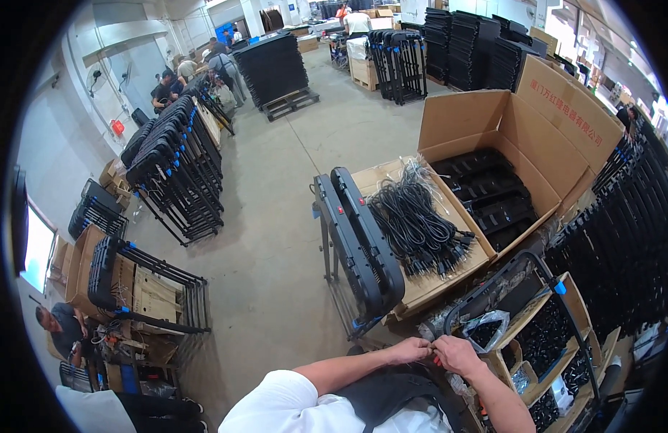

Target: Connect electrical wiring and secure plastic casing components using a screwdriver in a manufacturing setting.

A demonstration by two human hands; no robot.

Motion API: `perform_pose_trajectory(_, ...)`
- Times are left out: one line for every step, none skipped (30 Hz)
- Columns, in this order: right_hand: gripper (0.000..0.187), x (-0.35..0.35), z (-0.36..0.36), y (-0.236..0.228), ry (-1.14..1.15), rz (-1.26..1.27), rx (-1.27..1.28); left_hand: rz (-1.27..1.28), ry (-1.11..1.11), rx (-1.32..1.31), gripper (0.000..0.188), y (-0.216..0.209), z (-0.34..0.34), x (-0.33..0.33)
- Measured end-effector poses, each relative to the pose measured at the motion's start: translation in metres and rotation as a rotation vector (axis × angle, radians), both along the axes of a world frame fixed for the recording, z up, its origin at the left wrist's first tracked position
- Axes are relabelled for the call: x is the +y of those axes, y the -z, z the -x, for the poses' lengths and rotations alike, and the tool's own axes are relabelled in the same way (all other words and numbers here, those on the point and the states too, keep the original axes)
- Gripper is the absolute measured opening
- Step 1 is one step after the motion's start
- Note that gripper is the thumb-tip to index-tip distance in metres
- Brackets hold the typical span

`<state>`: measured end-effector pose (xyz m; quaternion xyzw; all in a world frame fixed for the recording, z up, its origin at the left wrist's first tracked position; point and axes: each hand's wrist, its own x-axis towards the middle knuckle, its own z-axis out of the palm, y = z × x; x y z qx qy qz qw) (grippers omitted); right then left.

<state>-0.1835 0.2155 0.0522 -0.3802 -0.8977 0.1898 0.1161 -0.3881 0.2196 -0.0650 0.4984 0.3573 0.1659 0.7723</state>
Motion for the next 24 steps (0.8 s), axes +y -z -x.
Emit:
perform_pose_trajectory(0.016,0.001,-0.001,0.001,-0.018,0.006,0.011,0.009,-0.001,-0.001,0.017,0.001,0.000,0.000)
perform_pose_trajectory(0.016,0.003,0.000,0.000,-0.015,0.010,0.011,0.012,0.002,-0.001,0.017,-0.001,0.001,0.001)
perform_pose_trajectory(0.014,0.004,0.001,-0.001,-0.018,0.018,0.015,0.020,-0.003,-0.004,0.017,-0.003,0.002,0.000)
perform_pose_trajectory(0.011,0.003,0.002,-0.001,-0.022,0.026,0.019,0.028,-0.009,-0.005,0.018,-0.005,0.002,-0.001)
perform_pose_trajectory(0.011,0.003,0.002,-0.001,-0.018,0.027,0.020,0.029,-0.006,-0.004,0.018,-0.006,0.002,-0.002)
perform_pose_trajectory(0.012,0.002,0.002,0.000,-0.014,0.049,0.026,0.032,-0.035,-0.009,0.018,-0.007,0.000,-0.003)
perform_pose_trajectory(0.012,0.002,0.002,0.001,-0.012,0.070,0.032,0.034,-0.066,-0.013,0.019,-0.007,0.000,-0.002)
perform_pose_trajectory(0.012,0.001,0.001,0.003,-0.011,0.071,0.034,0.035,-0.065,-0.011,0.019,-0.006,0.000,-0.003)
perform_pose_trajectory(0.015,-0.001,-0.001,0.005,-0.005,0.077,0.039,0.031,-0.038,-0.003,0.021,-0.006,0.001,-0.005)
perform_pose_trajectory(0.018,-0.003,-0.002,0.006,0.003,0.081,0.044,0.024,-0.009,0.006,0.023,-0.006,0.002,-0.005)
perform_pose_trajectory(0.018,-0.006,-0.002,0.008,0.008,0.083,0.046,0.027,-0.004,0.008,0.023,-0.007,0.002,-0.005)
perform_pose_trajectory(0.018,-0.012,-0.003,0.010,0.037,0.081,0.054,-0.016,0.020,0.055,0.025,-0.007,0.001,-0.006)
perform_pose_trajectory(0.019,-0.016,-0.001,0.007,0.069,0.079,0.061,-0.061,0.048,0.101,0.027,-0.008,0.000,-0.005)
perform_pose_trajectory(0.019,-0.020,0.000,0.004,0.088,0.087,0.062,-0.053,0.067,0.101,0.027,-0.008,0.000,-0.005)
perform_pose_trajectory(0.020,-0.026,0.003,0.003,0.173,0.092,0.109,-0.119,0.022,0.134,0.031,-0.007,-0.002,-0.004)
perform_pose_trajectory(0.020,-0.034,0.009,-0.002,0.272,0.103,0.151,-0.180,-0.010,0.161,0.035,-0.005,-0.004,-0.006)
perform_pose_trajectory(0.020,-0.039,0.017,-0.009,0.313,0.124,0.142,-0.149,-0.026,0.134,0.035,0.004,-0.005,-0.005)
perform_pose_trajectory(0.021,-0.040,0.026,-0.018,0.372,0.097,0.217,-0.130,-0.022,0.163,0.034,0.011,-0.002,-0.004)
perform_pose_trajectory(0.022,-0.048,0.026,-0.021,0.467,0.065,0.286,-0.137,0.018,0.142,0.033,0.003,0.001,0.002)
perform_pose_trajectory(0.021,-0.059,0.021,-0.011,0.543,0.154,0.283,-0.154,0.036,0.190,0.032,-0.004,0.004,0.006)
perform_pose_trajectory(0.021,-0.069,0.016,0.005,0.609,0.244,0.285,-0.169,0.040,0.178,0.034,0.000,0.009,0.008)
perform_pose_trajectory(0.024,-0.078,0.012,0.014,0.694,0.385,0.228,-0.128,0.040,0.206,0.034,-0.006,0.010,0.010)
perform_pose_trajectory(0.028,-0.087,0.007,0.023,0.777,0.526,0.182,0.029,0.109,0.237,0.031,-0.022,0.009,0.017)
perform_pose_trajectory(0.028,-0.096,0.004,0.030,0.823,0.548,0.180,0.006,0.112,0.183,0.027,-0.019,0.010,0.017)
